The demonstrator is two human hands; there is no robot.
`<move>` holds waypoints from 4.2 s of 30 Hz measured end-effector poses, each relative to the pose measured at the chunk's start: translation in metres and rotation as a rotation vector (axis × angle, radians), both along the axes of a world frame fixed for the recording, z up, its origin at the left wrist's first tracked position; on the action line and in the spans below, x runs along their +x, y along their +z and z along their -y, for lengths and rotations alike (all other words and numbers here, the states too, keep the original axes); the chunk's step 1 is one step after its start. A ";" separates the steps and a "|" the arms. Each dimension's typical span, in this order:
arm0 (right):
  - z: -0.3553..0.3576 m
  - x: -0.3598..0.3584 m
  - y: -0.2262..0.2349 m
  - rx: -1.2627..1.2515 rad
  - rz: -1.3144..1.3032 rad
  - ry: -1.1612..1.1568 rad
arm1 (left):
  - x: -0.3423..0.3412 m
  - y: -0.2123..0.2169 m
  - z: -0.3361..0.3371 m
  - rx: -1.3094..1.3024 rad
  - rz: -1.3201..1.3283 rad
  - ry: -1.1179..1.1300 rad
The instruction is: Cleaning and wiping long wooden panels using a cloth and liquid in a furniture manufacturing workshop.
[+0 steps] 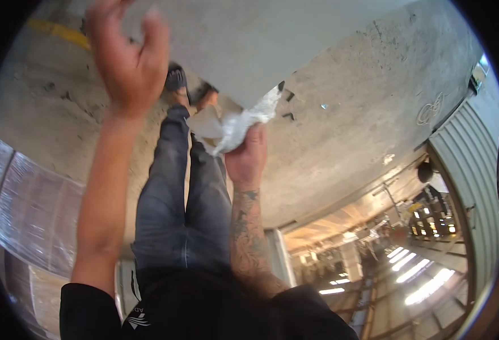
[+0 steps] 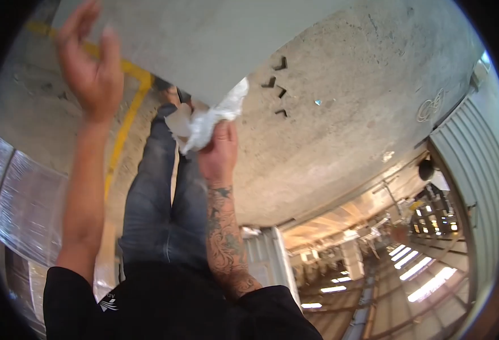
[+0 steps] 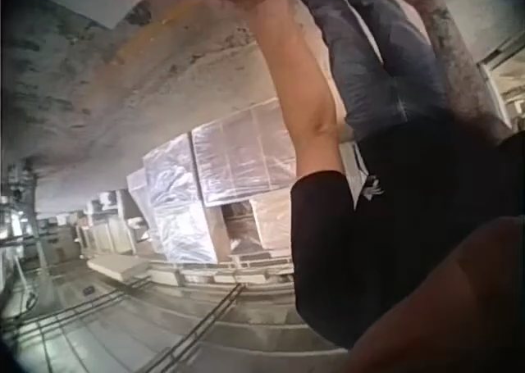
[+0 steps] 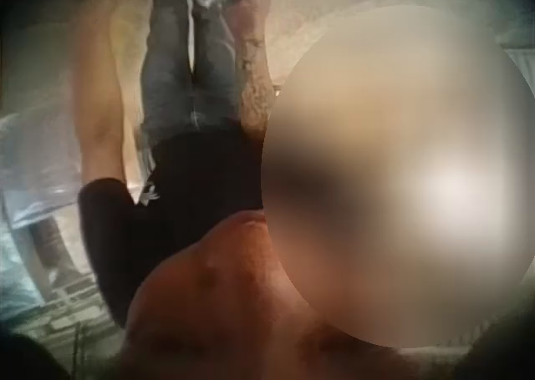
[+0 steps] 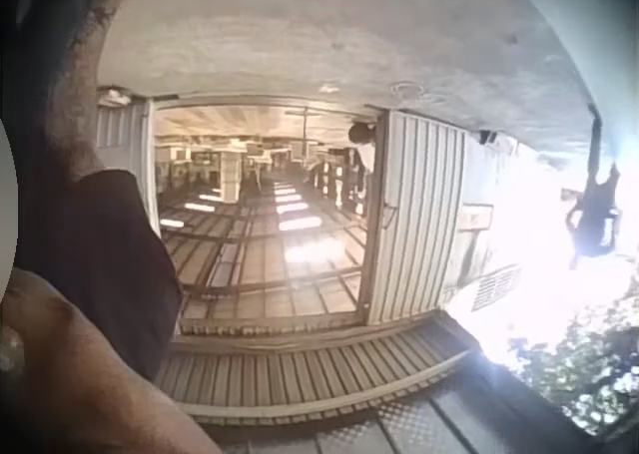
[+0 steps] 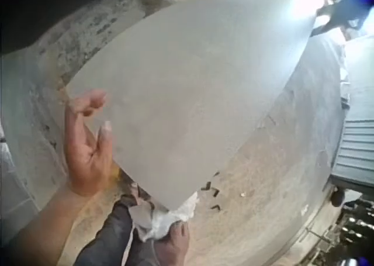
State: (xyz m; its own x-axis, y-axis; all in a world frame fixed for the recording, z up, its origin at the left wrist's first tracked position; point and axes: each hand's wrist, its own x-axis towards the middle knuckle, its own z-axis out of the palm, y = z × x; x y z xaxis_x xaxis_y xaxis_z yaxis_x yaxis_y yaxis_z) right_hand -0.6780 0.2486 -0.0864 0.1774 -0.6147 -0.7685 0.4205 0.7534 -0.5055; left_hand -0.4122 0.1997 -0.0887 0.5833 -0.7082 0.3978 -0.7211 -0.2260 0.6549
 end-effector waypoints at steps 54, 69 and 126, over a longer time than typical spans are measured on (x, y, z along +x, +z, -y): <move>0.074 0.055 -0.001 0.006 -0.545 0.094 | 0.162 0.013 0.039 0.808 -0.653 -0.024; 0.056 0.152 0.133 -0.272 -0.757 -0.030 | 0.223 -0.036 0.019 0.722 -0.853 -0.165; 0.411 0.388 0.161 -1.063 -1.109 -0.377 | 0.351 0.270 0.186 0.600 -0.848 -0.649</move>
State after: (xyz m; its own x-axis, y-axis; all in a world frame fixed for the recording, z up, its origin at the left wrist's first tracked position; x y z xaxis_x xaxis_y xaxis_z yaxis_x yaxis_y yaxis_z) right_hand -0.2896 -0.1625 0.0748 -0.4381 -0.8120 0.3856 -0.4283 -0.1885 -0.8837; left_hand -0.0610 0.0135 0.1818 -0.0312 -0.9041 -0.4262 -0.2079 -0.4112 0.8875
